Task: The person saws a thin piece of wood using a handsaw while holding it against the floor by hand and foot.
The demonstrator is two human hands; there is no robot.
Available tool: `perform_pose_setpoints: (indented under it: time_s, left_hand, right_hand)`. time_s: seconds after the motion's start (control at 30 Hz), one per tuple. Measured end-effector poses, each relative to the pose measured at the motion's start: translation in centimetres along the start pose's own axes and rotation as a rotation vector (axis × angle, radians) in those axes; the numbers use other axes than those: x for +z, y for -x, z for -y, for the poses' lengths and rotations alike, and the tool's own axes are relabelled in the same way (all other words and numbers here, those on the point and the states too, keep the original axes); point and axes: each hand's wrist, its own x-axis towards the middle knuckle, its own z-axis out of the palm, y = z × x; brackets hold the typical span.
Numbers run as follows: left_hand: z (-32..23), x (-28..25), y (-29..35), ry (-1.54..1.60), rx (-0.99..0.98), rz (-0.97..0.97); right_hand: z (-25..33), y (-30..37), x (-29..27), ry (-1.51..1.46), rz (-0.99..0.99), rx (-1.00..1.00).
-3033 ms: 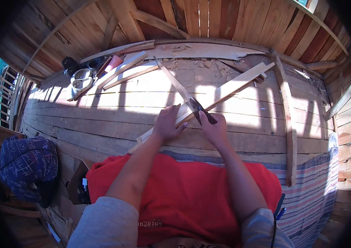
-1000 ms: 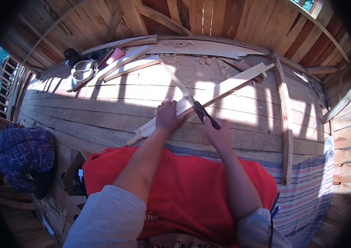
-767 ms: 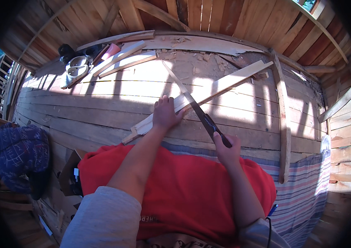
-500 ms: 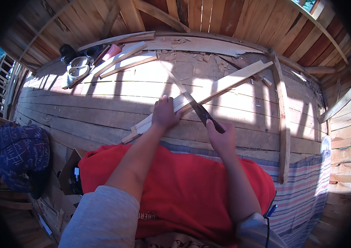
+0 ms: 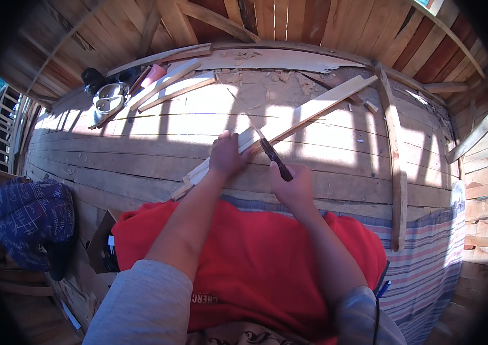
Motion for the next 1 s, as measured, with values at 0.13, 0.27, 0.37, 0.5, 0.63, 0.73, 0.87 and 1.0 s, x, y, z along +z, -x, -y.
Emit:
perform_pose_setpoints:
  time_s: [0.13,0.27,0.37,0.5,0.63,0.73,0.87,1.0]
  left_hand:
    - [0.1,0.1,-0.2,0.037,-0.011,0.026]
    - [-0.1,-0.4,0.5,0.045,0.003,-0.019]
    - [0.4,-0.5,0.6,0.013,0.011,-0.042]
    - [-0.1,0.4,0.8,0.008,0.045,-0.099]
    - [0.7,-0.3,-0.7,0.072,-0.032,0.048]
    - [0.3,-0.4,-1.4,0.092,-0.033,0.105]
    - [1.2,0.0,-0.3,0.080,-0.027,0.004]
    - [1.2,-0.3,-0.5,0.093,-0.029,0.038]
  right_hand:
    - [-0.1,0.4,0.4,0.019,-0.015,0.008]
    - [-2.1,3.4,-2.7,-0.087,-0.010,0.127]
    - [-0.9,4.8,-4.7,-0.134,-0.008,0.213]
    - [-1.8,2.5,-2.6,-0.028,-0.038,0.130]
    - [1.2,-1.2,0.0,0.000,-0.022,0.069]
    - [-1.2,-1.1,-0.3,-0.019,-0.054,0.086]
    - [-1.4,2.5,-2.3,-0.041,0.019,0.179]
    - [-2.4,5.2,-4.6,-0.073,-0.020,0.192]
